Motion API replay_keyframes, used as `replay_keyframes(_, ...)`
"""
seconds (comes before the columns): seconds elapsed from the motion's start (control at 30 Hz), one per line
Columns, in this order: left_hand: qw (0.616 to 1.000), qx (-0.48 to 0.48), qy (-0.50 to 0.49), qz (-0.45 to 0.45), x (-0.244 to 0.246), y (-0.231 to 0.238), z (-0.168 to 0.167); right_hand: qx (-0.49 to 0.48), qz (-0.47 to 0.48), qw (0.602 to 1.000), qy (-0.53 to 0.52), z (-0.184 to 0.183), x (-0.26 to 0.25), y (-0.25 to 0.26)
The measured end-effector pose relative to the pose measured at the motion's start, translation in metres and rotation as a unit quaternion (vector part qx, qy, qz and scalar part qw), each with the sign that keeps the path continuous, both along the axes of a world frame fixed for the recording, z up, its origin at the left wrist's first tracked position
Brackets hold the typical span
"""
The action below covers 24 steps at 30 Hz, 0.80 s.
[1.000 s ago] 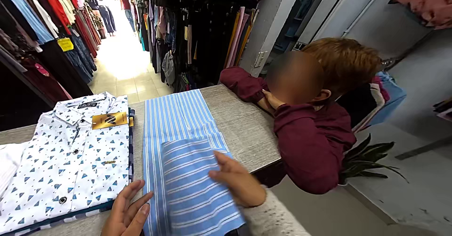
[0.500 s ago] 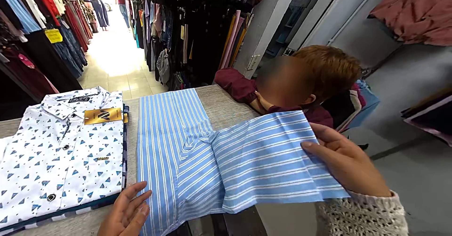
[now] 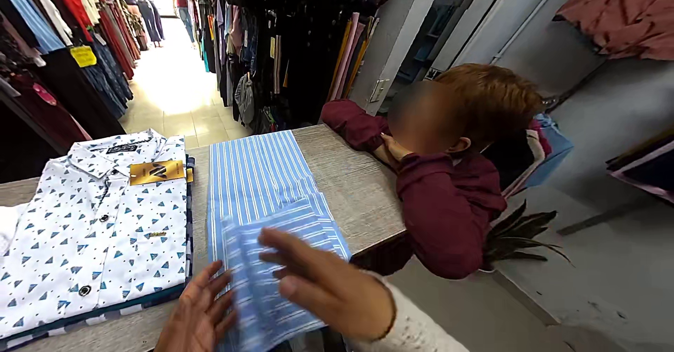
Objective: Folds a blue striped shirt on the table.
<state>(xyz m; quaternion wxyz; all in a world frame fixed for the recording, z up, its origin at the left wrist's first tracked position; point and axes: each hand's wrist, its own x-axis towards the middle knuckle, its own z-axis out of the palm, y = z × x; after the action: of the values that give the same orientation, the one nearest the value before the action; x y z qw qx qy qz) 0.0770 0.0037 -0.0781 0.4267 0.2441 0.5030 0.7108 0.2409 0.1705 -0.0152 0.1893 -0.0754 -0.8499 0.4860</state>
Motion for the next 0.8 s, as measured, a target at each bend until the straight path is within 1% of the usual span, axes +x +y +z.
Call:
replay_keyframes(0.03, 0.999, -0.008, 0.001, 0.052, 0.001, 0.001, 0.001, 0.006, 0.032, 0.999, -0.007, -0.005, -0.005, -0.005)
replay_keyframes(0.07, 0.997, -0.016, -0.002, 0.077, -0.001, 0.0, 0.004, 0.034, 0.036, 0.999, -0.008, -0.011, -0.005, -0.007)
replay_keyframes(0.1, 0.997, -0.016, -0.003, 0.072, -0.005, -0.002, 0.002, 0.075, 0.011, 0.997, -0.005, -0.018, -0.001, -0.005)
replay_keyframes(0.17, 0.999, -0.014, 0.025, 0.044, -0.012, -0.01, -0.006, 0.153, -0.108, 0.982, -0.018, -0.039, 0.013, 0.006)
replay_keyframes(0.23, 0.996, -0.045, 0.07, 0.044, -0.011, -0.014, -0.006, 0.186, -0.251, 0.948, -0.068, -0.059, 0.028, 0.027)
replay_keyframes(0.27, 0.994, -0.059, 0.075, 0.053, -0.008, -0.015, -0.005, 0.183, -0.304, 0.931, -0.088, -0.067, 0.033, 0.039)
replay_keyframes(0.33, 0.992, -0.072, 0.082, 0.062, -0.007, -0.012, -0.005, 0.162, -0.356, 0.913, -0.118, -0.078, 0.039, 0.054)
replay_keyframes(0.47, 0.99, -0.088, 0.091, 0.059, -0.007, 0.003, 0.003, 0.125, -0.384, 0.907, -0.122, -0.077, 0.045, 0.066)
replay_keyframes(0.5, 0.988, -0.097, 0.108, 0.056, -0.006, 0.007, 0.006, 0.128, -0.397, 0.9, -0.126, -0.077, 0.047, 0.068)
replay_keyframes(0.53, 0.981, -0.111, 0.146, 0.057, -0.006, 0.011, 0.006, 0.138, -0.409, 0.893, -0.129, -0.078, 0.049, 0.07)
replay_keyframes(0.57, 0.965, -0.128, 0.218, 0.065, -0.005, 0.013, 0.003, 0.156, -0.414, 0.888, -0.126, -0.08, 0.05, 0.07)
replay_keyframes(0.6, 0.935, -0.135, 0.317, 0.084, -0.005, 0.013, -0.003, 0.18, -0.409, 0.888, -0.111, -0.082, 0.05, 0.069)
replay_keyframes(0.63, 0.89, -0.127, 0.424, 0.11, -0.005, 0.013, -0.01, 0.205, -0.396, 0.891, -0.091, -0.084, 0.049, 0.064)
replay_keyframes(0.67, 0.832, -0.109, 0.526, 0.143, -0.005, 0.012, -0.015, 0.219, -0.379, 0.895, -0.079, -0.084, 0.048, 0.058)
replay_keyframes(0.7, 0.778, -0.095, 0.598, 0.166, -0.004, 0.012, -0.018, 0.219, -0.364, 0.902, -0.08, -0.085, 0.047, 0.051)
replay_keyframes(0.73, 0.746, -0.091, 0.638, 0.17, -0.003, 0.011, -0.018, 0.207, -0.355, 0.908, -0.087, -0.085, 0.047, 0.044)
replay_keyframes(0.77, 0.735, -0.088, 0.654, 0.156, -0.003, 0.011, -0.018, 0.187, -0.352, 0.912, -0.1, -0.085, 0.048, 0.039)
replay_keyframes(0.8, 0.737, -0.085, 0.657, 0.134, -0.003, 0.011, -0.02, 0.172, -0.355, 0.912, -0.111, -0.085, 0.051, 0.037)
